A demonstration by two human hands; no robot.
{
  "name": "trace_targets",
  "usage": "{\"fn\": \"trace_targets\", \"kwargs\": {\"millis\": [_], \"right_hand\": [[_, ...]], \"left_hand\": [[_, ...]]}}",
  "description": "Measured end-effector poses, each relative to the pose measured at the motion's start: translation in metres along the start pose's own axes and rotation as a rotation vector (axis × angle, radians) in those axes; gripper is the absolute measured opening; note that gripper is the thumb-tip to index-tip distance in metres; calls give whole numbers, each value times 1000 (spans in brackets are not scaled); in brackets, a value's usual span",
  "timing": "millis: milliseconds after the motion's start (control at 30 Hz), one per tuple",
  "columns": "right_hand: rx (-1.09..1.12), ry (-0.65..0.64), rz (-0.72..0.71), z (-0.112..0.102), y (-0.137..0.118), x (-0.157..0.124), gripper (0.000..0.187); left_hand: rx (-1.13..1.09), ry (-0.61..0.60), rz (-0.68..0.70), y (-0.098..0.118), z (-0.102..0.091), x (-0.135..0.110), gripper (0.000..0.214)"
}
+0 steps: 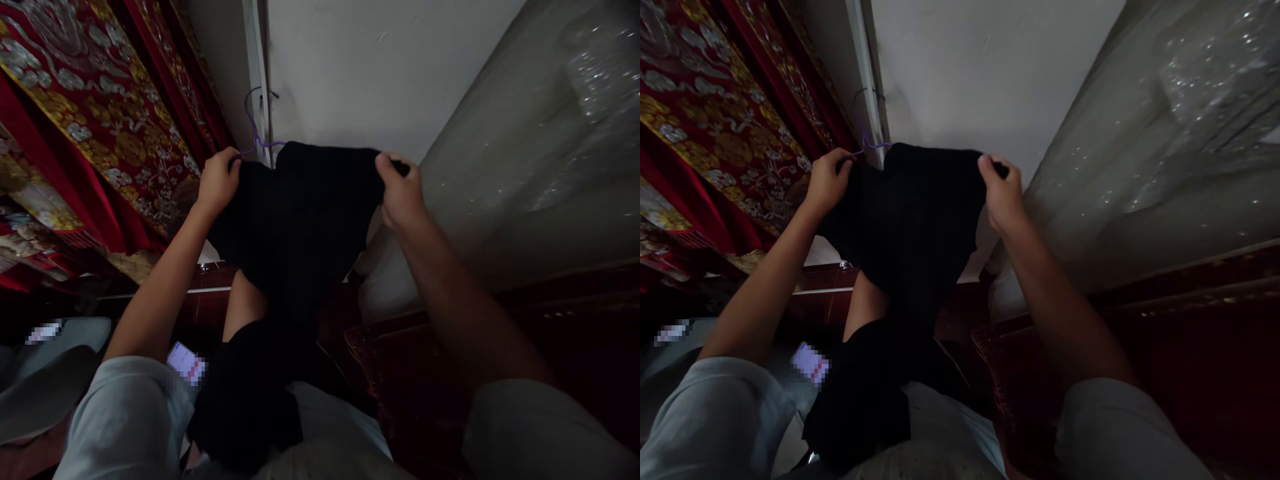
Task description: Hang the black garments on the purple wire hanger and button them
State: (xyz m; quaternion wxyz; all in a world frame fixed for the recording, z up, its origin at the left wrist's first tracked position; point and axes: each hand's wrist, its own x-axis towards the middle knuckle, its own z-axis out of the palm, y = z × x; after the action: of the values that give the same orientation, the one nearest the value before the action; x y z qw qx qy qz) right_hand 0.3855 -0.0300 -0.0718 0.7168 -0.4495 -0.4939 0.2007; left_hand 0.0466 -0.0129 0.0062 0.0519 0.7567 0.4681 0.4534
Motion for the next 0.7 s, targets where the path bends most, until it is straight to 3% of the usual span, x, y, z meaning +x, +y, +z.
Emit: {"fn": "trace_targets", "kwargs": {"millis": [67, 100, 233, 267, 367, 400, 433, 467, 533, 567, 633, 700], "right_hand": [[126, 14, 23, 17, -24, 13, 20], [206, -55, 19, 23, -38, 15, 19], [297, -509, -15, 13, -92, -12, 31], [262, -704, 36, 5, -100, -22, 37], [133, -1579, 271, -12, -105, -44, 48], [76, -1741, 302, -11, -100, -49, 49], [7, -1761, 289, -6, -92, -53, 50], [-78, -1649, 231, 2, -82, -58, 54], [-272, -1207, 33, 27, -58, -70, 71], [-369, -1026, -85, 41, -46, -79, 89], [-483, -836, -304, 67, -24, -97, 118], [-498, -744, -514, 83, -7, -115, 122]], "left_hand": [[-40, 12, 4, -8, -4, 5, 7], [-69, 22, 7, -13, -6, 7, 8], [-179, 93, 14, -26, -19, 5, 14], [-196, 118, 23, -27, -21, 1, 16], [-256, 191, 77, -25, -26, -19, 25], [-287, 204, 97, -22, -26, -26, 29], [-326, 208, 115, -18, -26, -33, 32], [-374, 208, 134, -13, -24, -40, 35], [-494, 208, 171, 1, -17, -52, 38], [-559, 205, 186, 9, -12, -58, 38], [-676, 187, 187, 29, 0, -71, 38], [-749, 113, 135, 49, 13, -87, 37]]}}
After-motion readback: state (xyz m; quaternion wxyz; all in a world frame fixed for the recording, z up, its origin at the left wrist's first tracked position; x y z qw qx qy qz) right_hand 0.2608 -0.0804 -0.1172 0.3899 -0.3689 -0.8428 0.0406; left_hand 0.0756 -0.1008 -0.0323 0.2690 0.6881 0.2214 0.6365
